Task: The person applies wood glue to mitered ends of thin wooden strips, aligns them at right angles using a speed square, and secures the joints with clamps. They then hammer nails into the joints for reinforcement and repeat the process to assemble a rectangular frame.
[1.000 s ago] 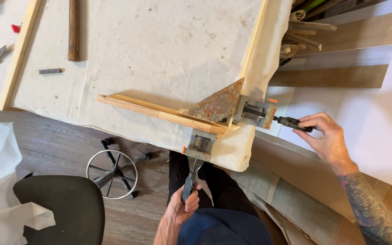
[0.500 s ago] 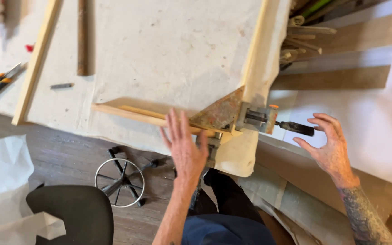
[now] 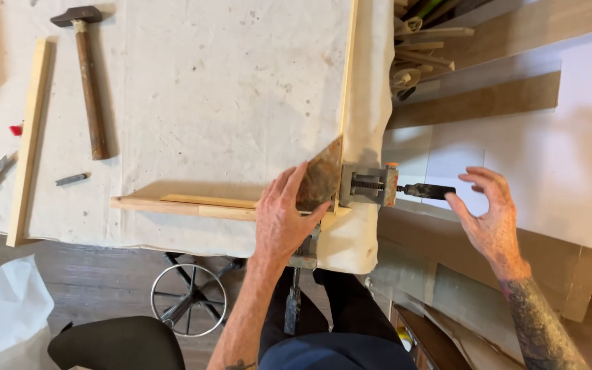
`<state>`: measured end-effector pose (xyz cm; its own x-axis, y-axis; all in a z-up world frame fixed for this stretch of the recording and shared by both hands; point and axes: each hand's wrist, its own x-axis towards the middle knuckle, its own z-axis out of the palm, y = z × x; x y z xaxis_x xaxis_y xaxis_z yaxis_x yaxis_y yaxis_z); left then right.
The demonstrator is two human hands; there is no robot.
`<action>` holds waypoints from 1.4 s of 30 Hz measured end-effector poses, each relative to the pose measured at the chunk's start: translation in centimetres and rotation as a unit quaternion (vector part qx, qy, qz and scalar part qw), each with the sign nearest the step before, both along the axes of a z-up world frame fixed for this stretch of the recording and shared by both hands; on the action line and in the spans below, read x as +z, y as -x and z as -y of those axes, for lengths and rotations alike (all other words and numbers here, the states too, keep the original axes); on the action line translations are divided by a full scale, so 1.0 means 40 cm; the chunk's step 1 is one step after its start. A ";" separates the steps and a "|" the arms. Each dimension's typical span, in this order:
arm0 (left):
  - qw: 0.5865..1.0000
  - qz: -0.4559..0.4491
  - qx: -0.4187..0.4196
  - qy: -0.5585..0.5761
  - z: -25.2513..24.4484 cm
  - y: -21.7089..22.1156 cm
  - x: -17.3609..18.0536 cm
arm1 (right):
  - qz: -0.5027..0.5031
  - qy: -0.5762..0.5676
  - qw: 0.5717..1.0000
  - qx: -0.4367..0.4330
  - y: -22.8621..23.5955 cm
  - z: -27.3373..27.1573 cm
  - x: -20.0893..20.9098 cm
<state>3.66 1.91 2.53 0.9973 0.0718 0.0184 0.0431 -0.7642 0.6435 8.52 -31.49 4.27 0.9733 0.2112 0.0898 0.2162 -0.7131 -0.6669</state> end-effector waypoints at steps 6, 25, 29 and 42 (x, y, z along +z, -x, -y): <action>0.996 0.049 0.071 0.015 -0.124 -0.111 -0.024 | 0.007 -0.033 0.999 -0.001 -0.095 -0.136 0.012; 0.970 -0.148 -0.192 -0.026 -0.215 -0.022 0.202 | -0.268 -0.195 0.943 0.030 -0.319 -0.426 0.085; 0.979 0.141 -0.131 -0.063 -0.227 -0.015 0.355 | -0.207 -0.181 0.958 0.080 -0.293 -0.403 0.349; 0.969 0.198 -0.141 -0.041 -0.093 0.103 0.691 | -0.103 -0.112 0.935 0.320 -0.059 -0.271 0.672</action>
<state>-0.44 5.64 30.16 0.8910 -0.2196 0.3975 -0.4120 -0.7589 0.5043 10.88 -20.65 31.14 0.6564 0.7540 0.0262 0.4010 -0.3192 -0.8587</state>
